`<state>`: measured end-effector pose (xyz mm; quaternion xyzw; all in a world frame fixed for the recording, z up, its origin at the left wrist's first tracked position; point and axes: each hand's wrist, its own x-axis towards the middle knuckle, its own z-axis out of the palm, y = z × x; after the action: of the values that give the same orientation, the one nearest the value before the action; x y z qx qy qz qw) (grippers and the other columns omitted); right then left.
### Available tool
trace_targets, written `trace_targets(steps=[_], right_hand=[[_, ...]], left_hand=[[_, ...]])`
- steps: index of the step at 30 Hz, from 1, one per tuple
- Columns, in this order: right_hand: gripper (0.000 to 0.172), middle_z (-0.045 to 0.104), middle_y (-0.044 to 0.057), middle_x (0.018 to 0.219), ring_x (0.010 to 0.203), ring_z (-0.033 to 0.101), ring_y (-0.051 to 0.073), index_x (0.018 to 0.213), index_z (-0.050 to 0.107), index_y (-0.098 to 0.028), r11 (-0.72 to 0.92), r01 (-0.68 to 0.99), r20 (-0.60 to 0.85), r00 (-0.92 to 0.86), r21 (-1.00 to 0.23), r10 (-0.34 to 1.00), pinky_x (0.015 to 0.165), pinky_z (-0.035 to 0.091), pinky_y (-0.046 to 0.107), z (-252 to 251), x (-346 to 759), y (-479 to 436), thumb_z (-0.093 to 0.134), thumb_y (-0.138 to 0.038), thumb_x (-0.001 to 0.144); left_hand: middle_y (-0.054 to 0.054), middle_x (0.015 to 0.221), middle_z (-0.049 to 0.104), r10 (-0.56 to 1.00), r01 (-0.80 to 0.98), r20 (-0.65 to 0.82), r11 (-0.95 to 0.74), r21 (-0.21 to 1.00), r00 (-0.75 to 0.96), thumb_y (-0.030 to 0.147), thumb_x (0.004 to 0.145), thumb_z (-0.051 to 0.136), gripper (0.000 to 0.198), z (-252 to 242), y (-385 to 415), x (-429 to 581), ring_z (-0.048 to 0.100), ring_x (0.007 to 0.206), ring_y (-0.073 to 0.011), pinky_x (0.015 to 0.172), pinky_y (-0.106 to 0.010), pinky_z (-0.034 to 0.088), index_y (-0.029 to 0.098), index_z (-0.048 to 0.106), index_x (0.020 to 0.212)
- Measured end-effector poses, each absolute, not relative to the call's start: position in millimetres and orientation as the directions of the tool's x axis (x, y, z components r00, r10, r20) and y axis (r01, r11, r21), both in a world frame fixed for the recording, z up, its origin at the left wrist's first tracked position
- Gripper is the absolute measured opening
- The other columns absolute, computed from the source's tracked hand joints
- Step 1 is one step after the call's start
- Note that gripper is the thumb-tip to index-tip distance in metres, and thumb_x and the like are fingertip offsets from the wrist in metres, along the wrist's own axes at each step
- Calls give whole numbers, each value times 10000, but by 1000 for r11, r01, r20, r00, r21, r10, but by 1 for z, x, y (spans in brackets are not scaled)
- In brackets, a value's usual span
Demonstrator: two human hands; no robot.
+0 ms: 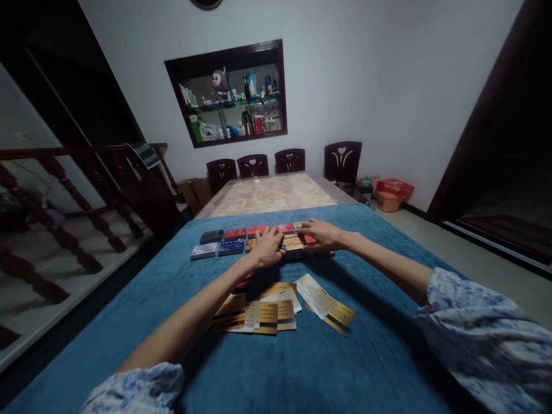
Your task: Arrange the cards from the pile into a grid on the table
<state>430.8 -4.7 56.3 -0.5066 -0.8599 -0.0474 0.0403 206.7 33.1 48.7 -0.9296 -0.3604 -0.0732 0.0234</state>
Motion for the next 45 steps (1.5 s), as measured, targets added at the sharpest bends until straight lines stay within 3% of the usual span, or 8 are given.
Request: trace_targets(steps=[12, 16, 21, 26, 35, 45], right_hand=[[267, 620, 122, 1071, 996, 535, 270, 972, 694, -193, 394, 918, 56, -396, 31, 917, 789, 415, 310, 61, 461, 29, 683, -432, 854], [261, 624, 119, 1062, 1005, 539, 271, 1006, 700, -189, 378, 925, 37, -379, 41, 925, 811, 420, 311, 57, 471, 43, 683, -393, 845], [261, 624, 113, 1102, 1046, 545, 273, 1047, 689, -193, 317, 947, 8, -318, 53, 948, 812, 428, 303, 52, 481, 56, 680, -350, 839], [299, 646, 111, 1111, 1080, 553, 277, 1101, 675, -202, 252, 967, -7, -252, 38, 968, 805, 444, 297, 50, 489, 70, 671, -314, 824], [195, 721, 94, 1027, 976, 634, 245, 975, 709, -211, 197, 980, -29, -197, 16, 980, 897, 442, 330, 37, 495, 94, 637, -249, 797], [312, 738, 90, 1082, 950, 667, 226, 1067, 721, -208, 127, 991, -103, -131, -45, 986, 732, 481, 263, 29, 497, 103, 643, -249, 768]], left_hand=[[-128, 1218, 564, 685, 695, 160, -719, -1, 710, 258, 837, 583, 249, 48, 68, 249, 404, 1187, -339, 955, -528, 358, 202, 622, 1076], [-133, 1243, 555, 701, 707, 142, -707, 3, 699, 271, 823, 572, 314, 44, 79, 262, 392, 1197, -346, 962, -535, 346, 203, 630, 1124], [-136, 1177, 577, 701, 711, 160, -703, -12, 695, 225, 801, 538, 227, 39, 93, 278, 415, 1164, -337, 954, -532, 354, 183, 664, 984], [-141, 1180, 569, 734, 740, 131, -673, 7, 667, 257, 809, 555, 227, 37, 108, 294, 414, 1173, -345, 952, -542, 359, 177, 672, 987], [-166, 1221, 588, 756, 759, 76, -651, -7, 650, 215, 771, 552, 282, 31, 127, 315, 414, 1215, -369, 954, -568, 362, 178, 699, 1010], [-174, 1162, 652, 757, 756, -9, -654, -26, 654, 209, 746, 571, 238, 27, 140, 324, 434, 1210, -404, 937, -599, 374, 160, 722, 923]])
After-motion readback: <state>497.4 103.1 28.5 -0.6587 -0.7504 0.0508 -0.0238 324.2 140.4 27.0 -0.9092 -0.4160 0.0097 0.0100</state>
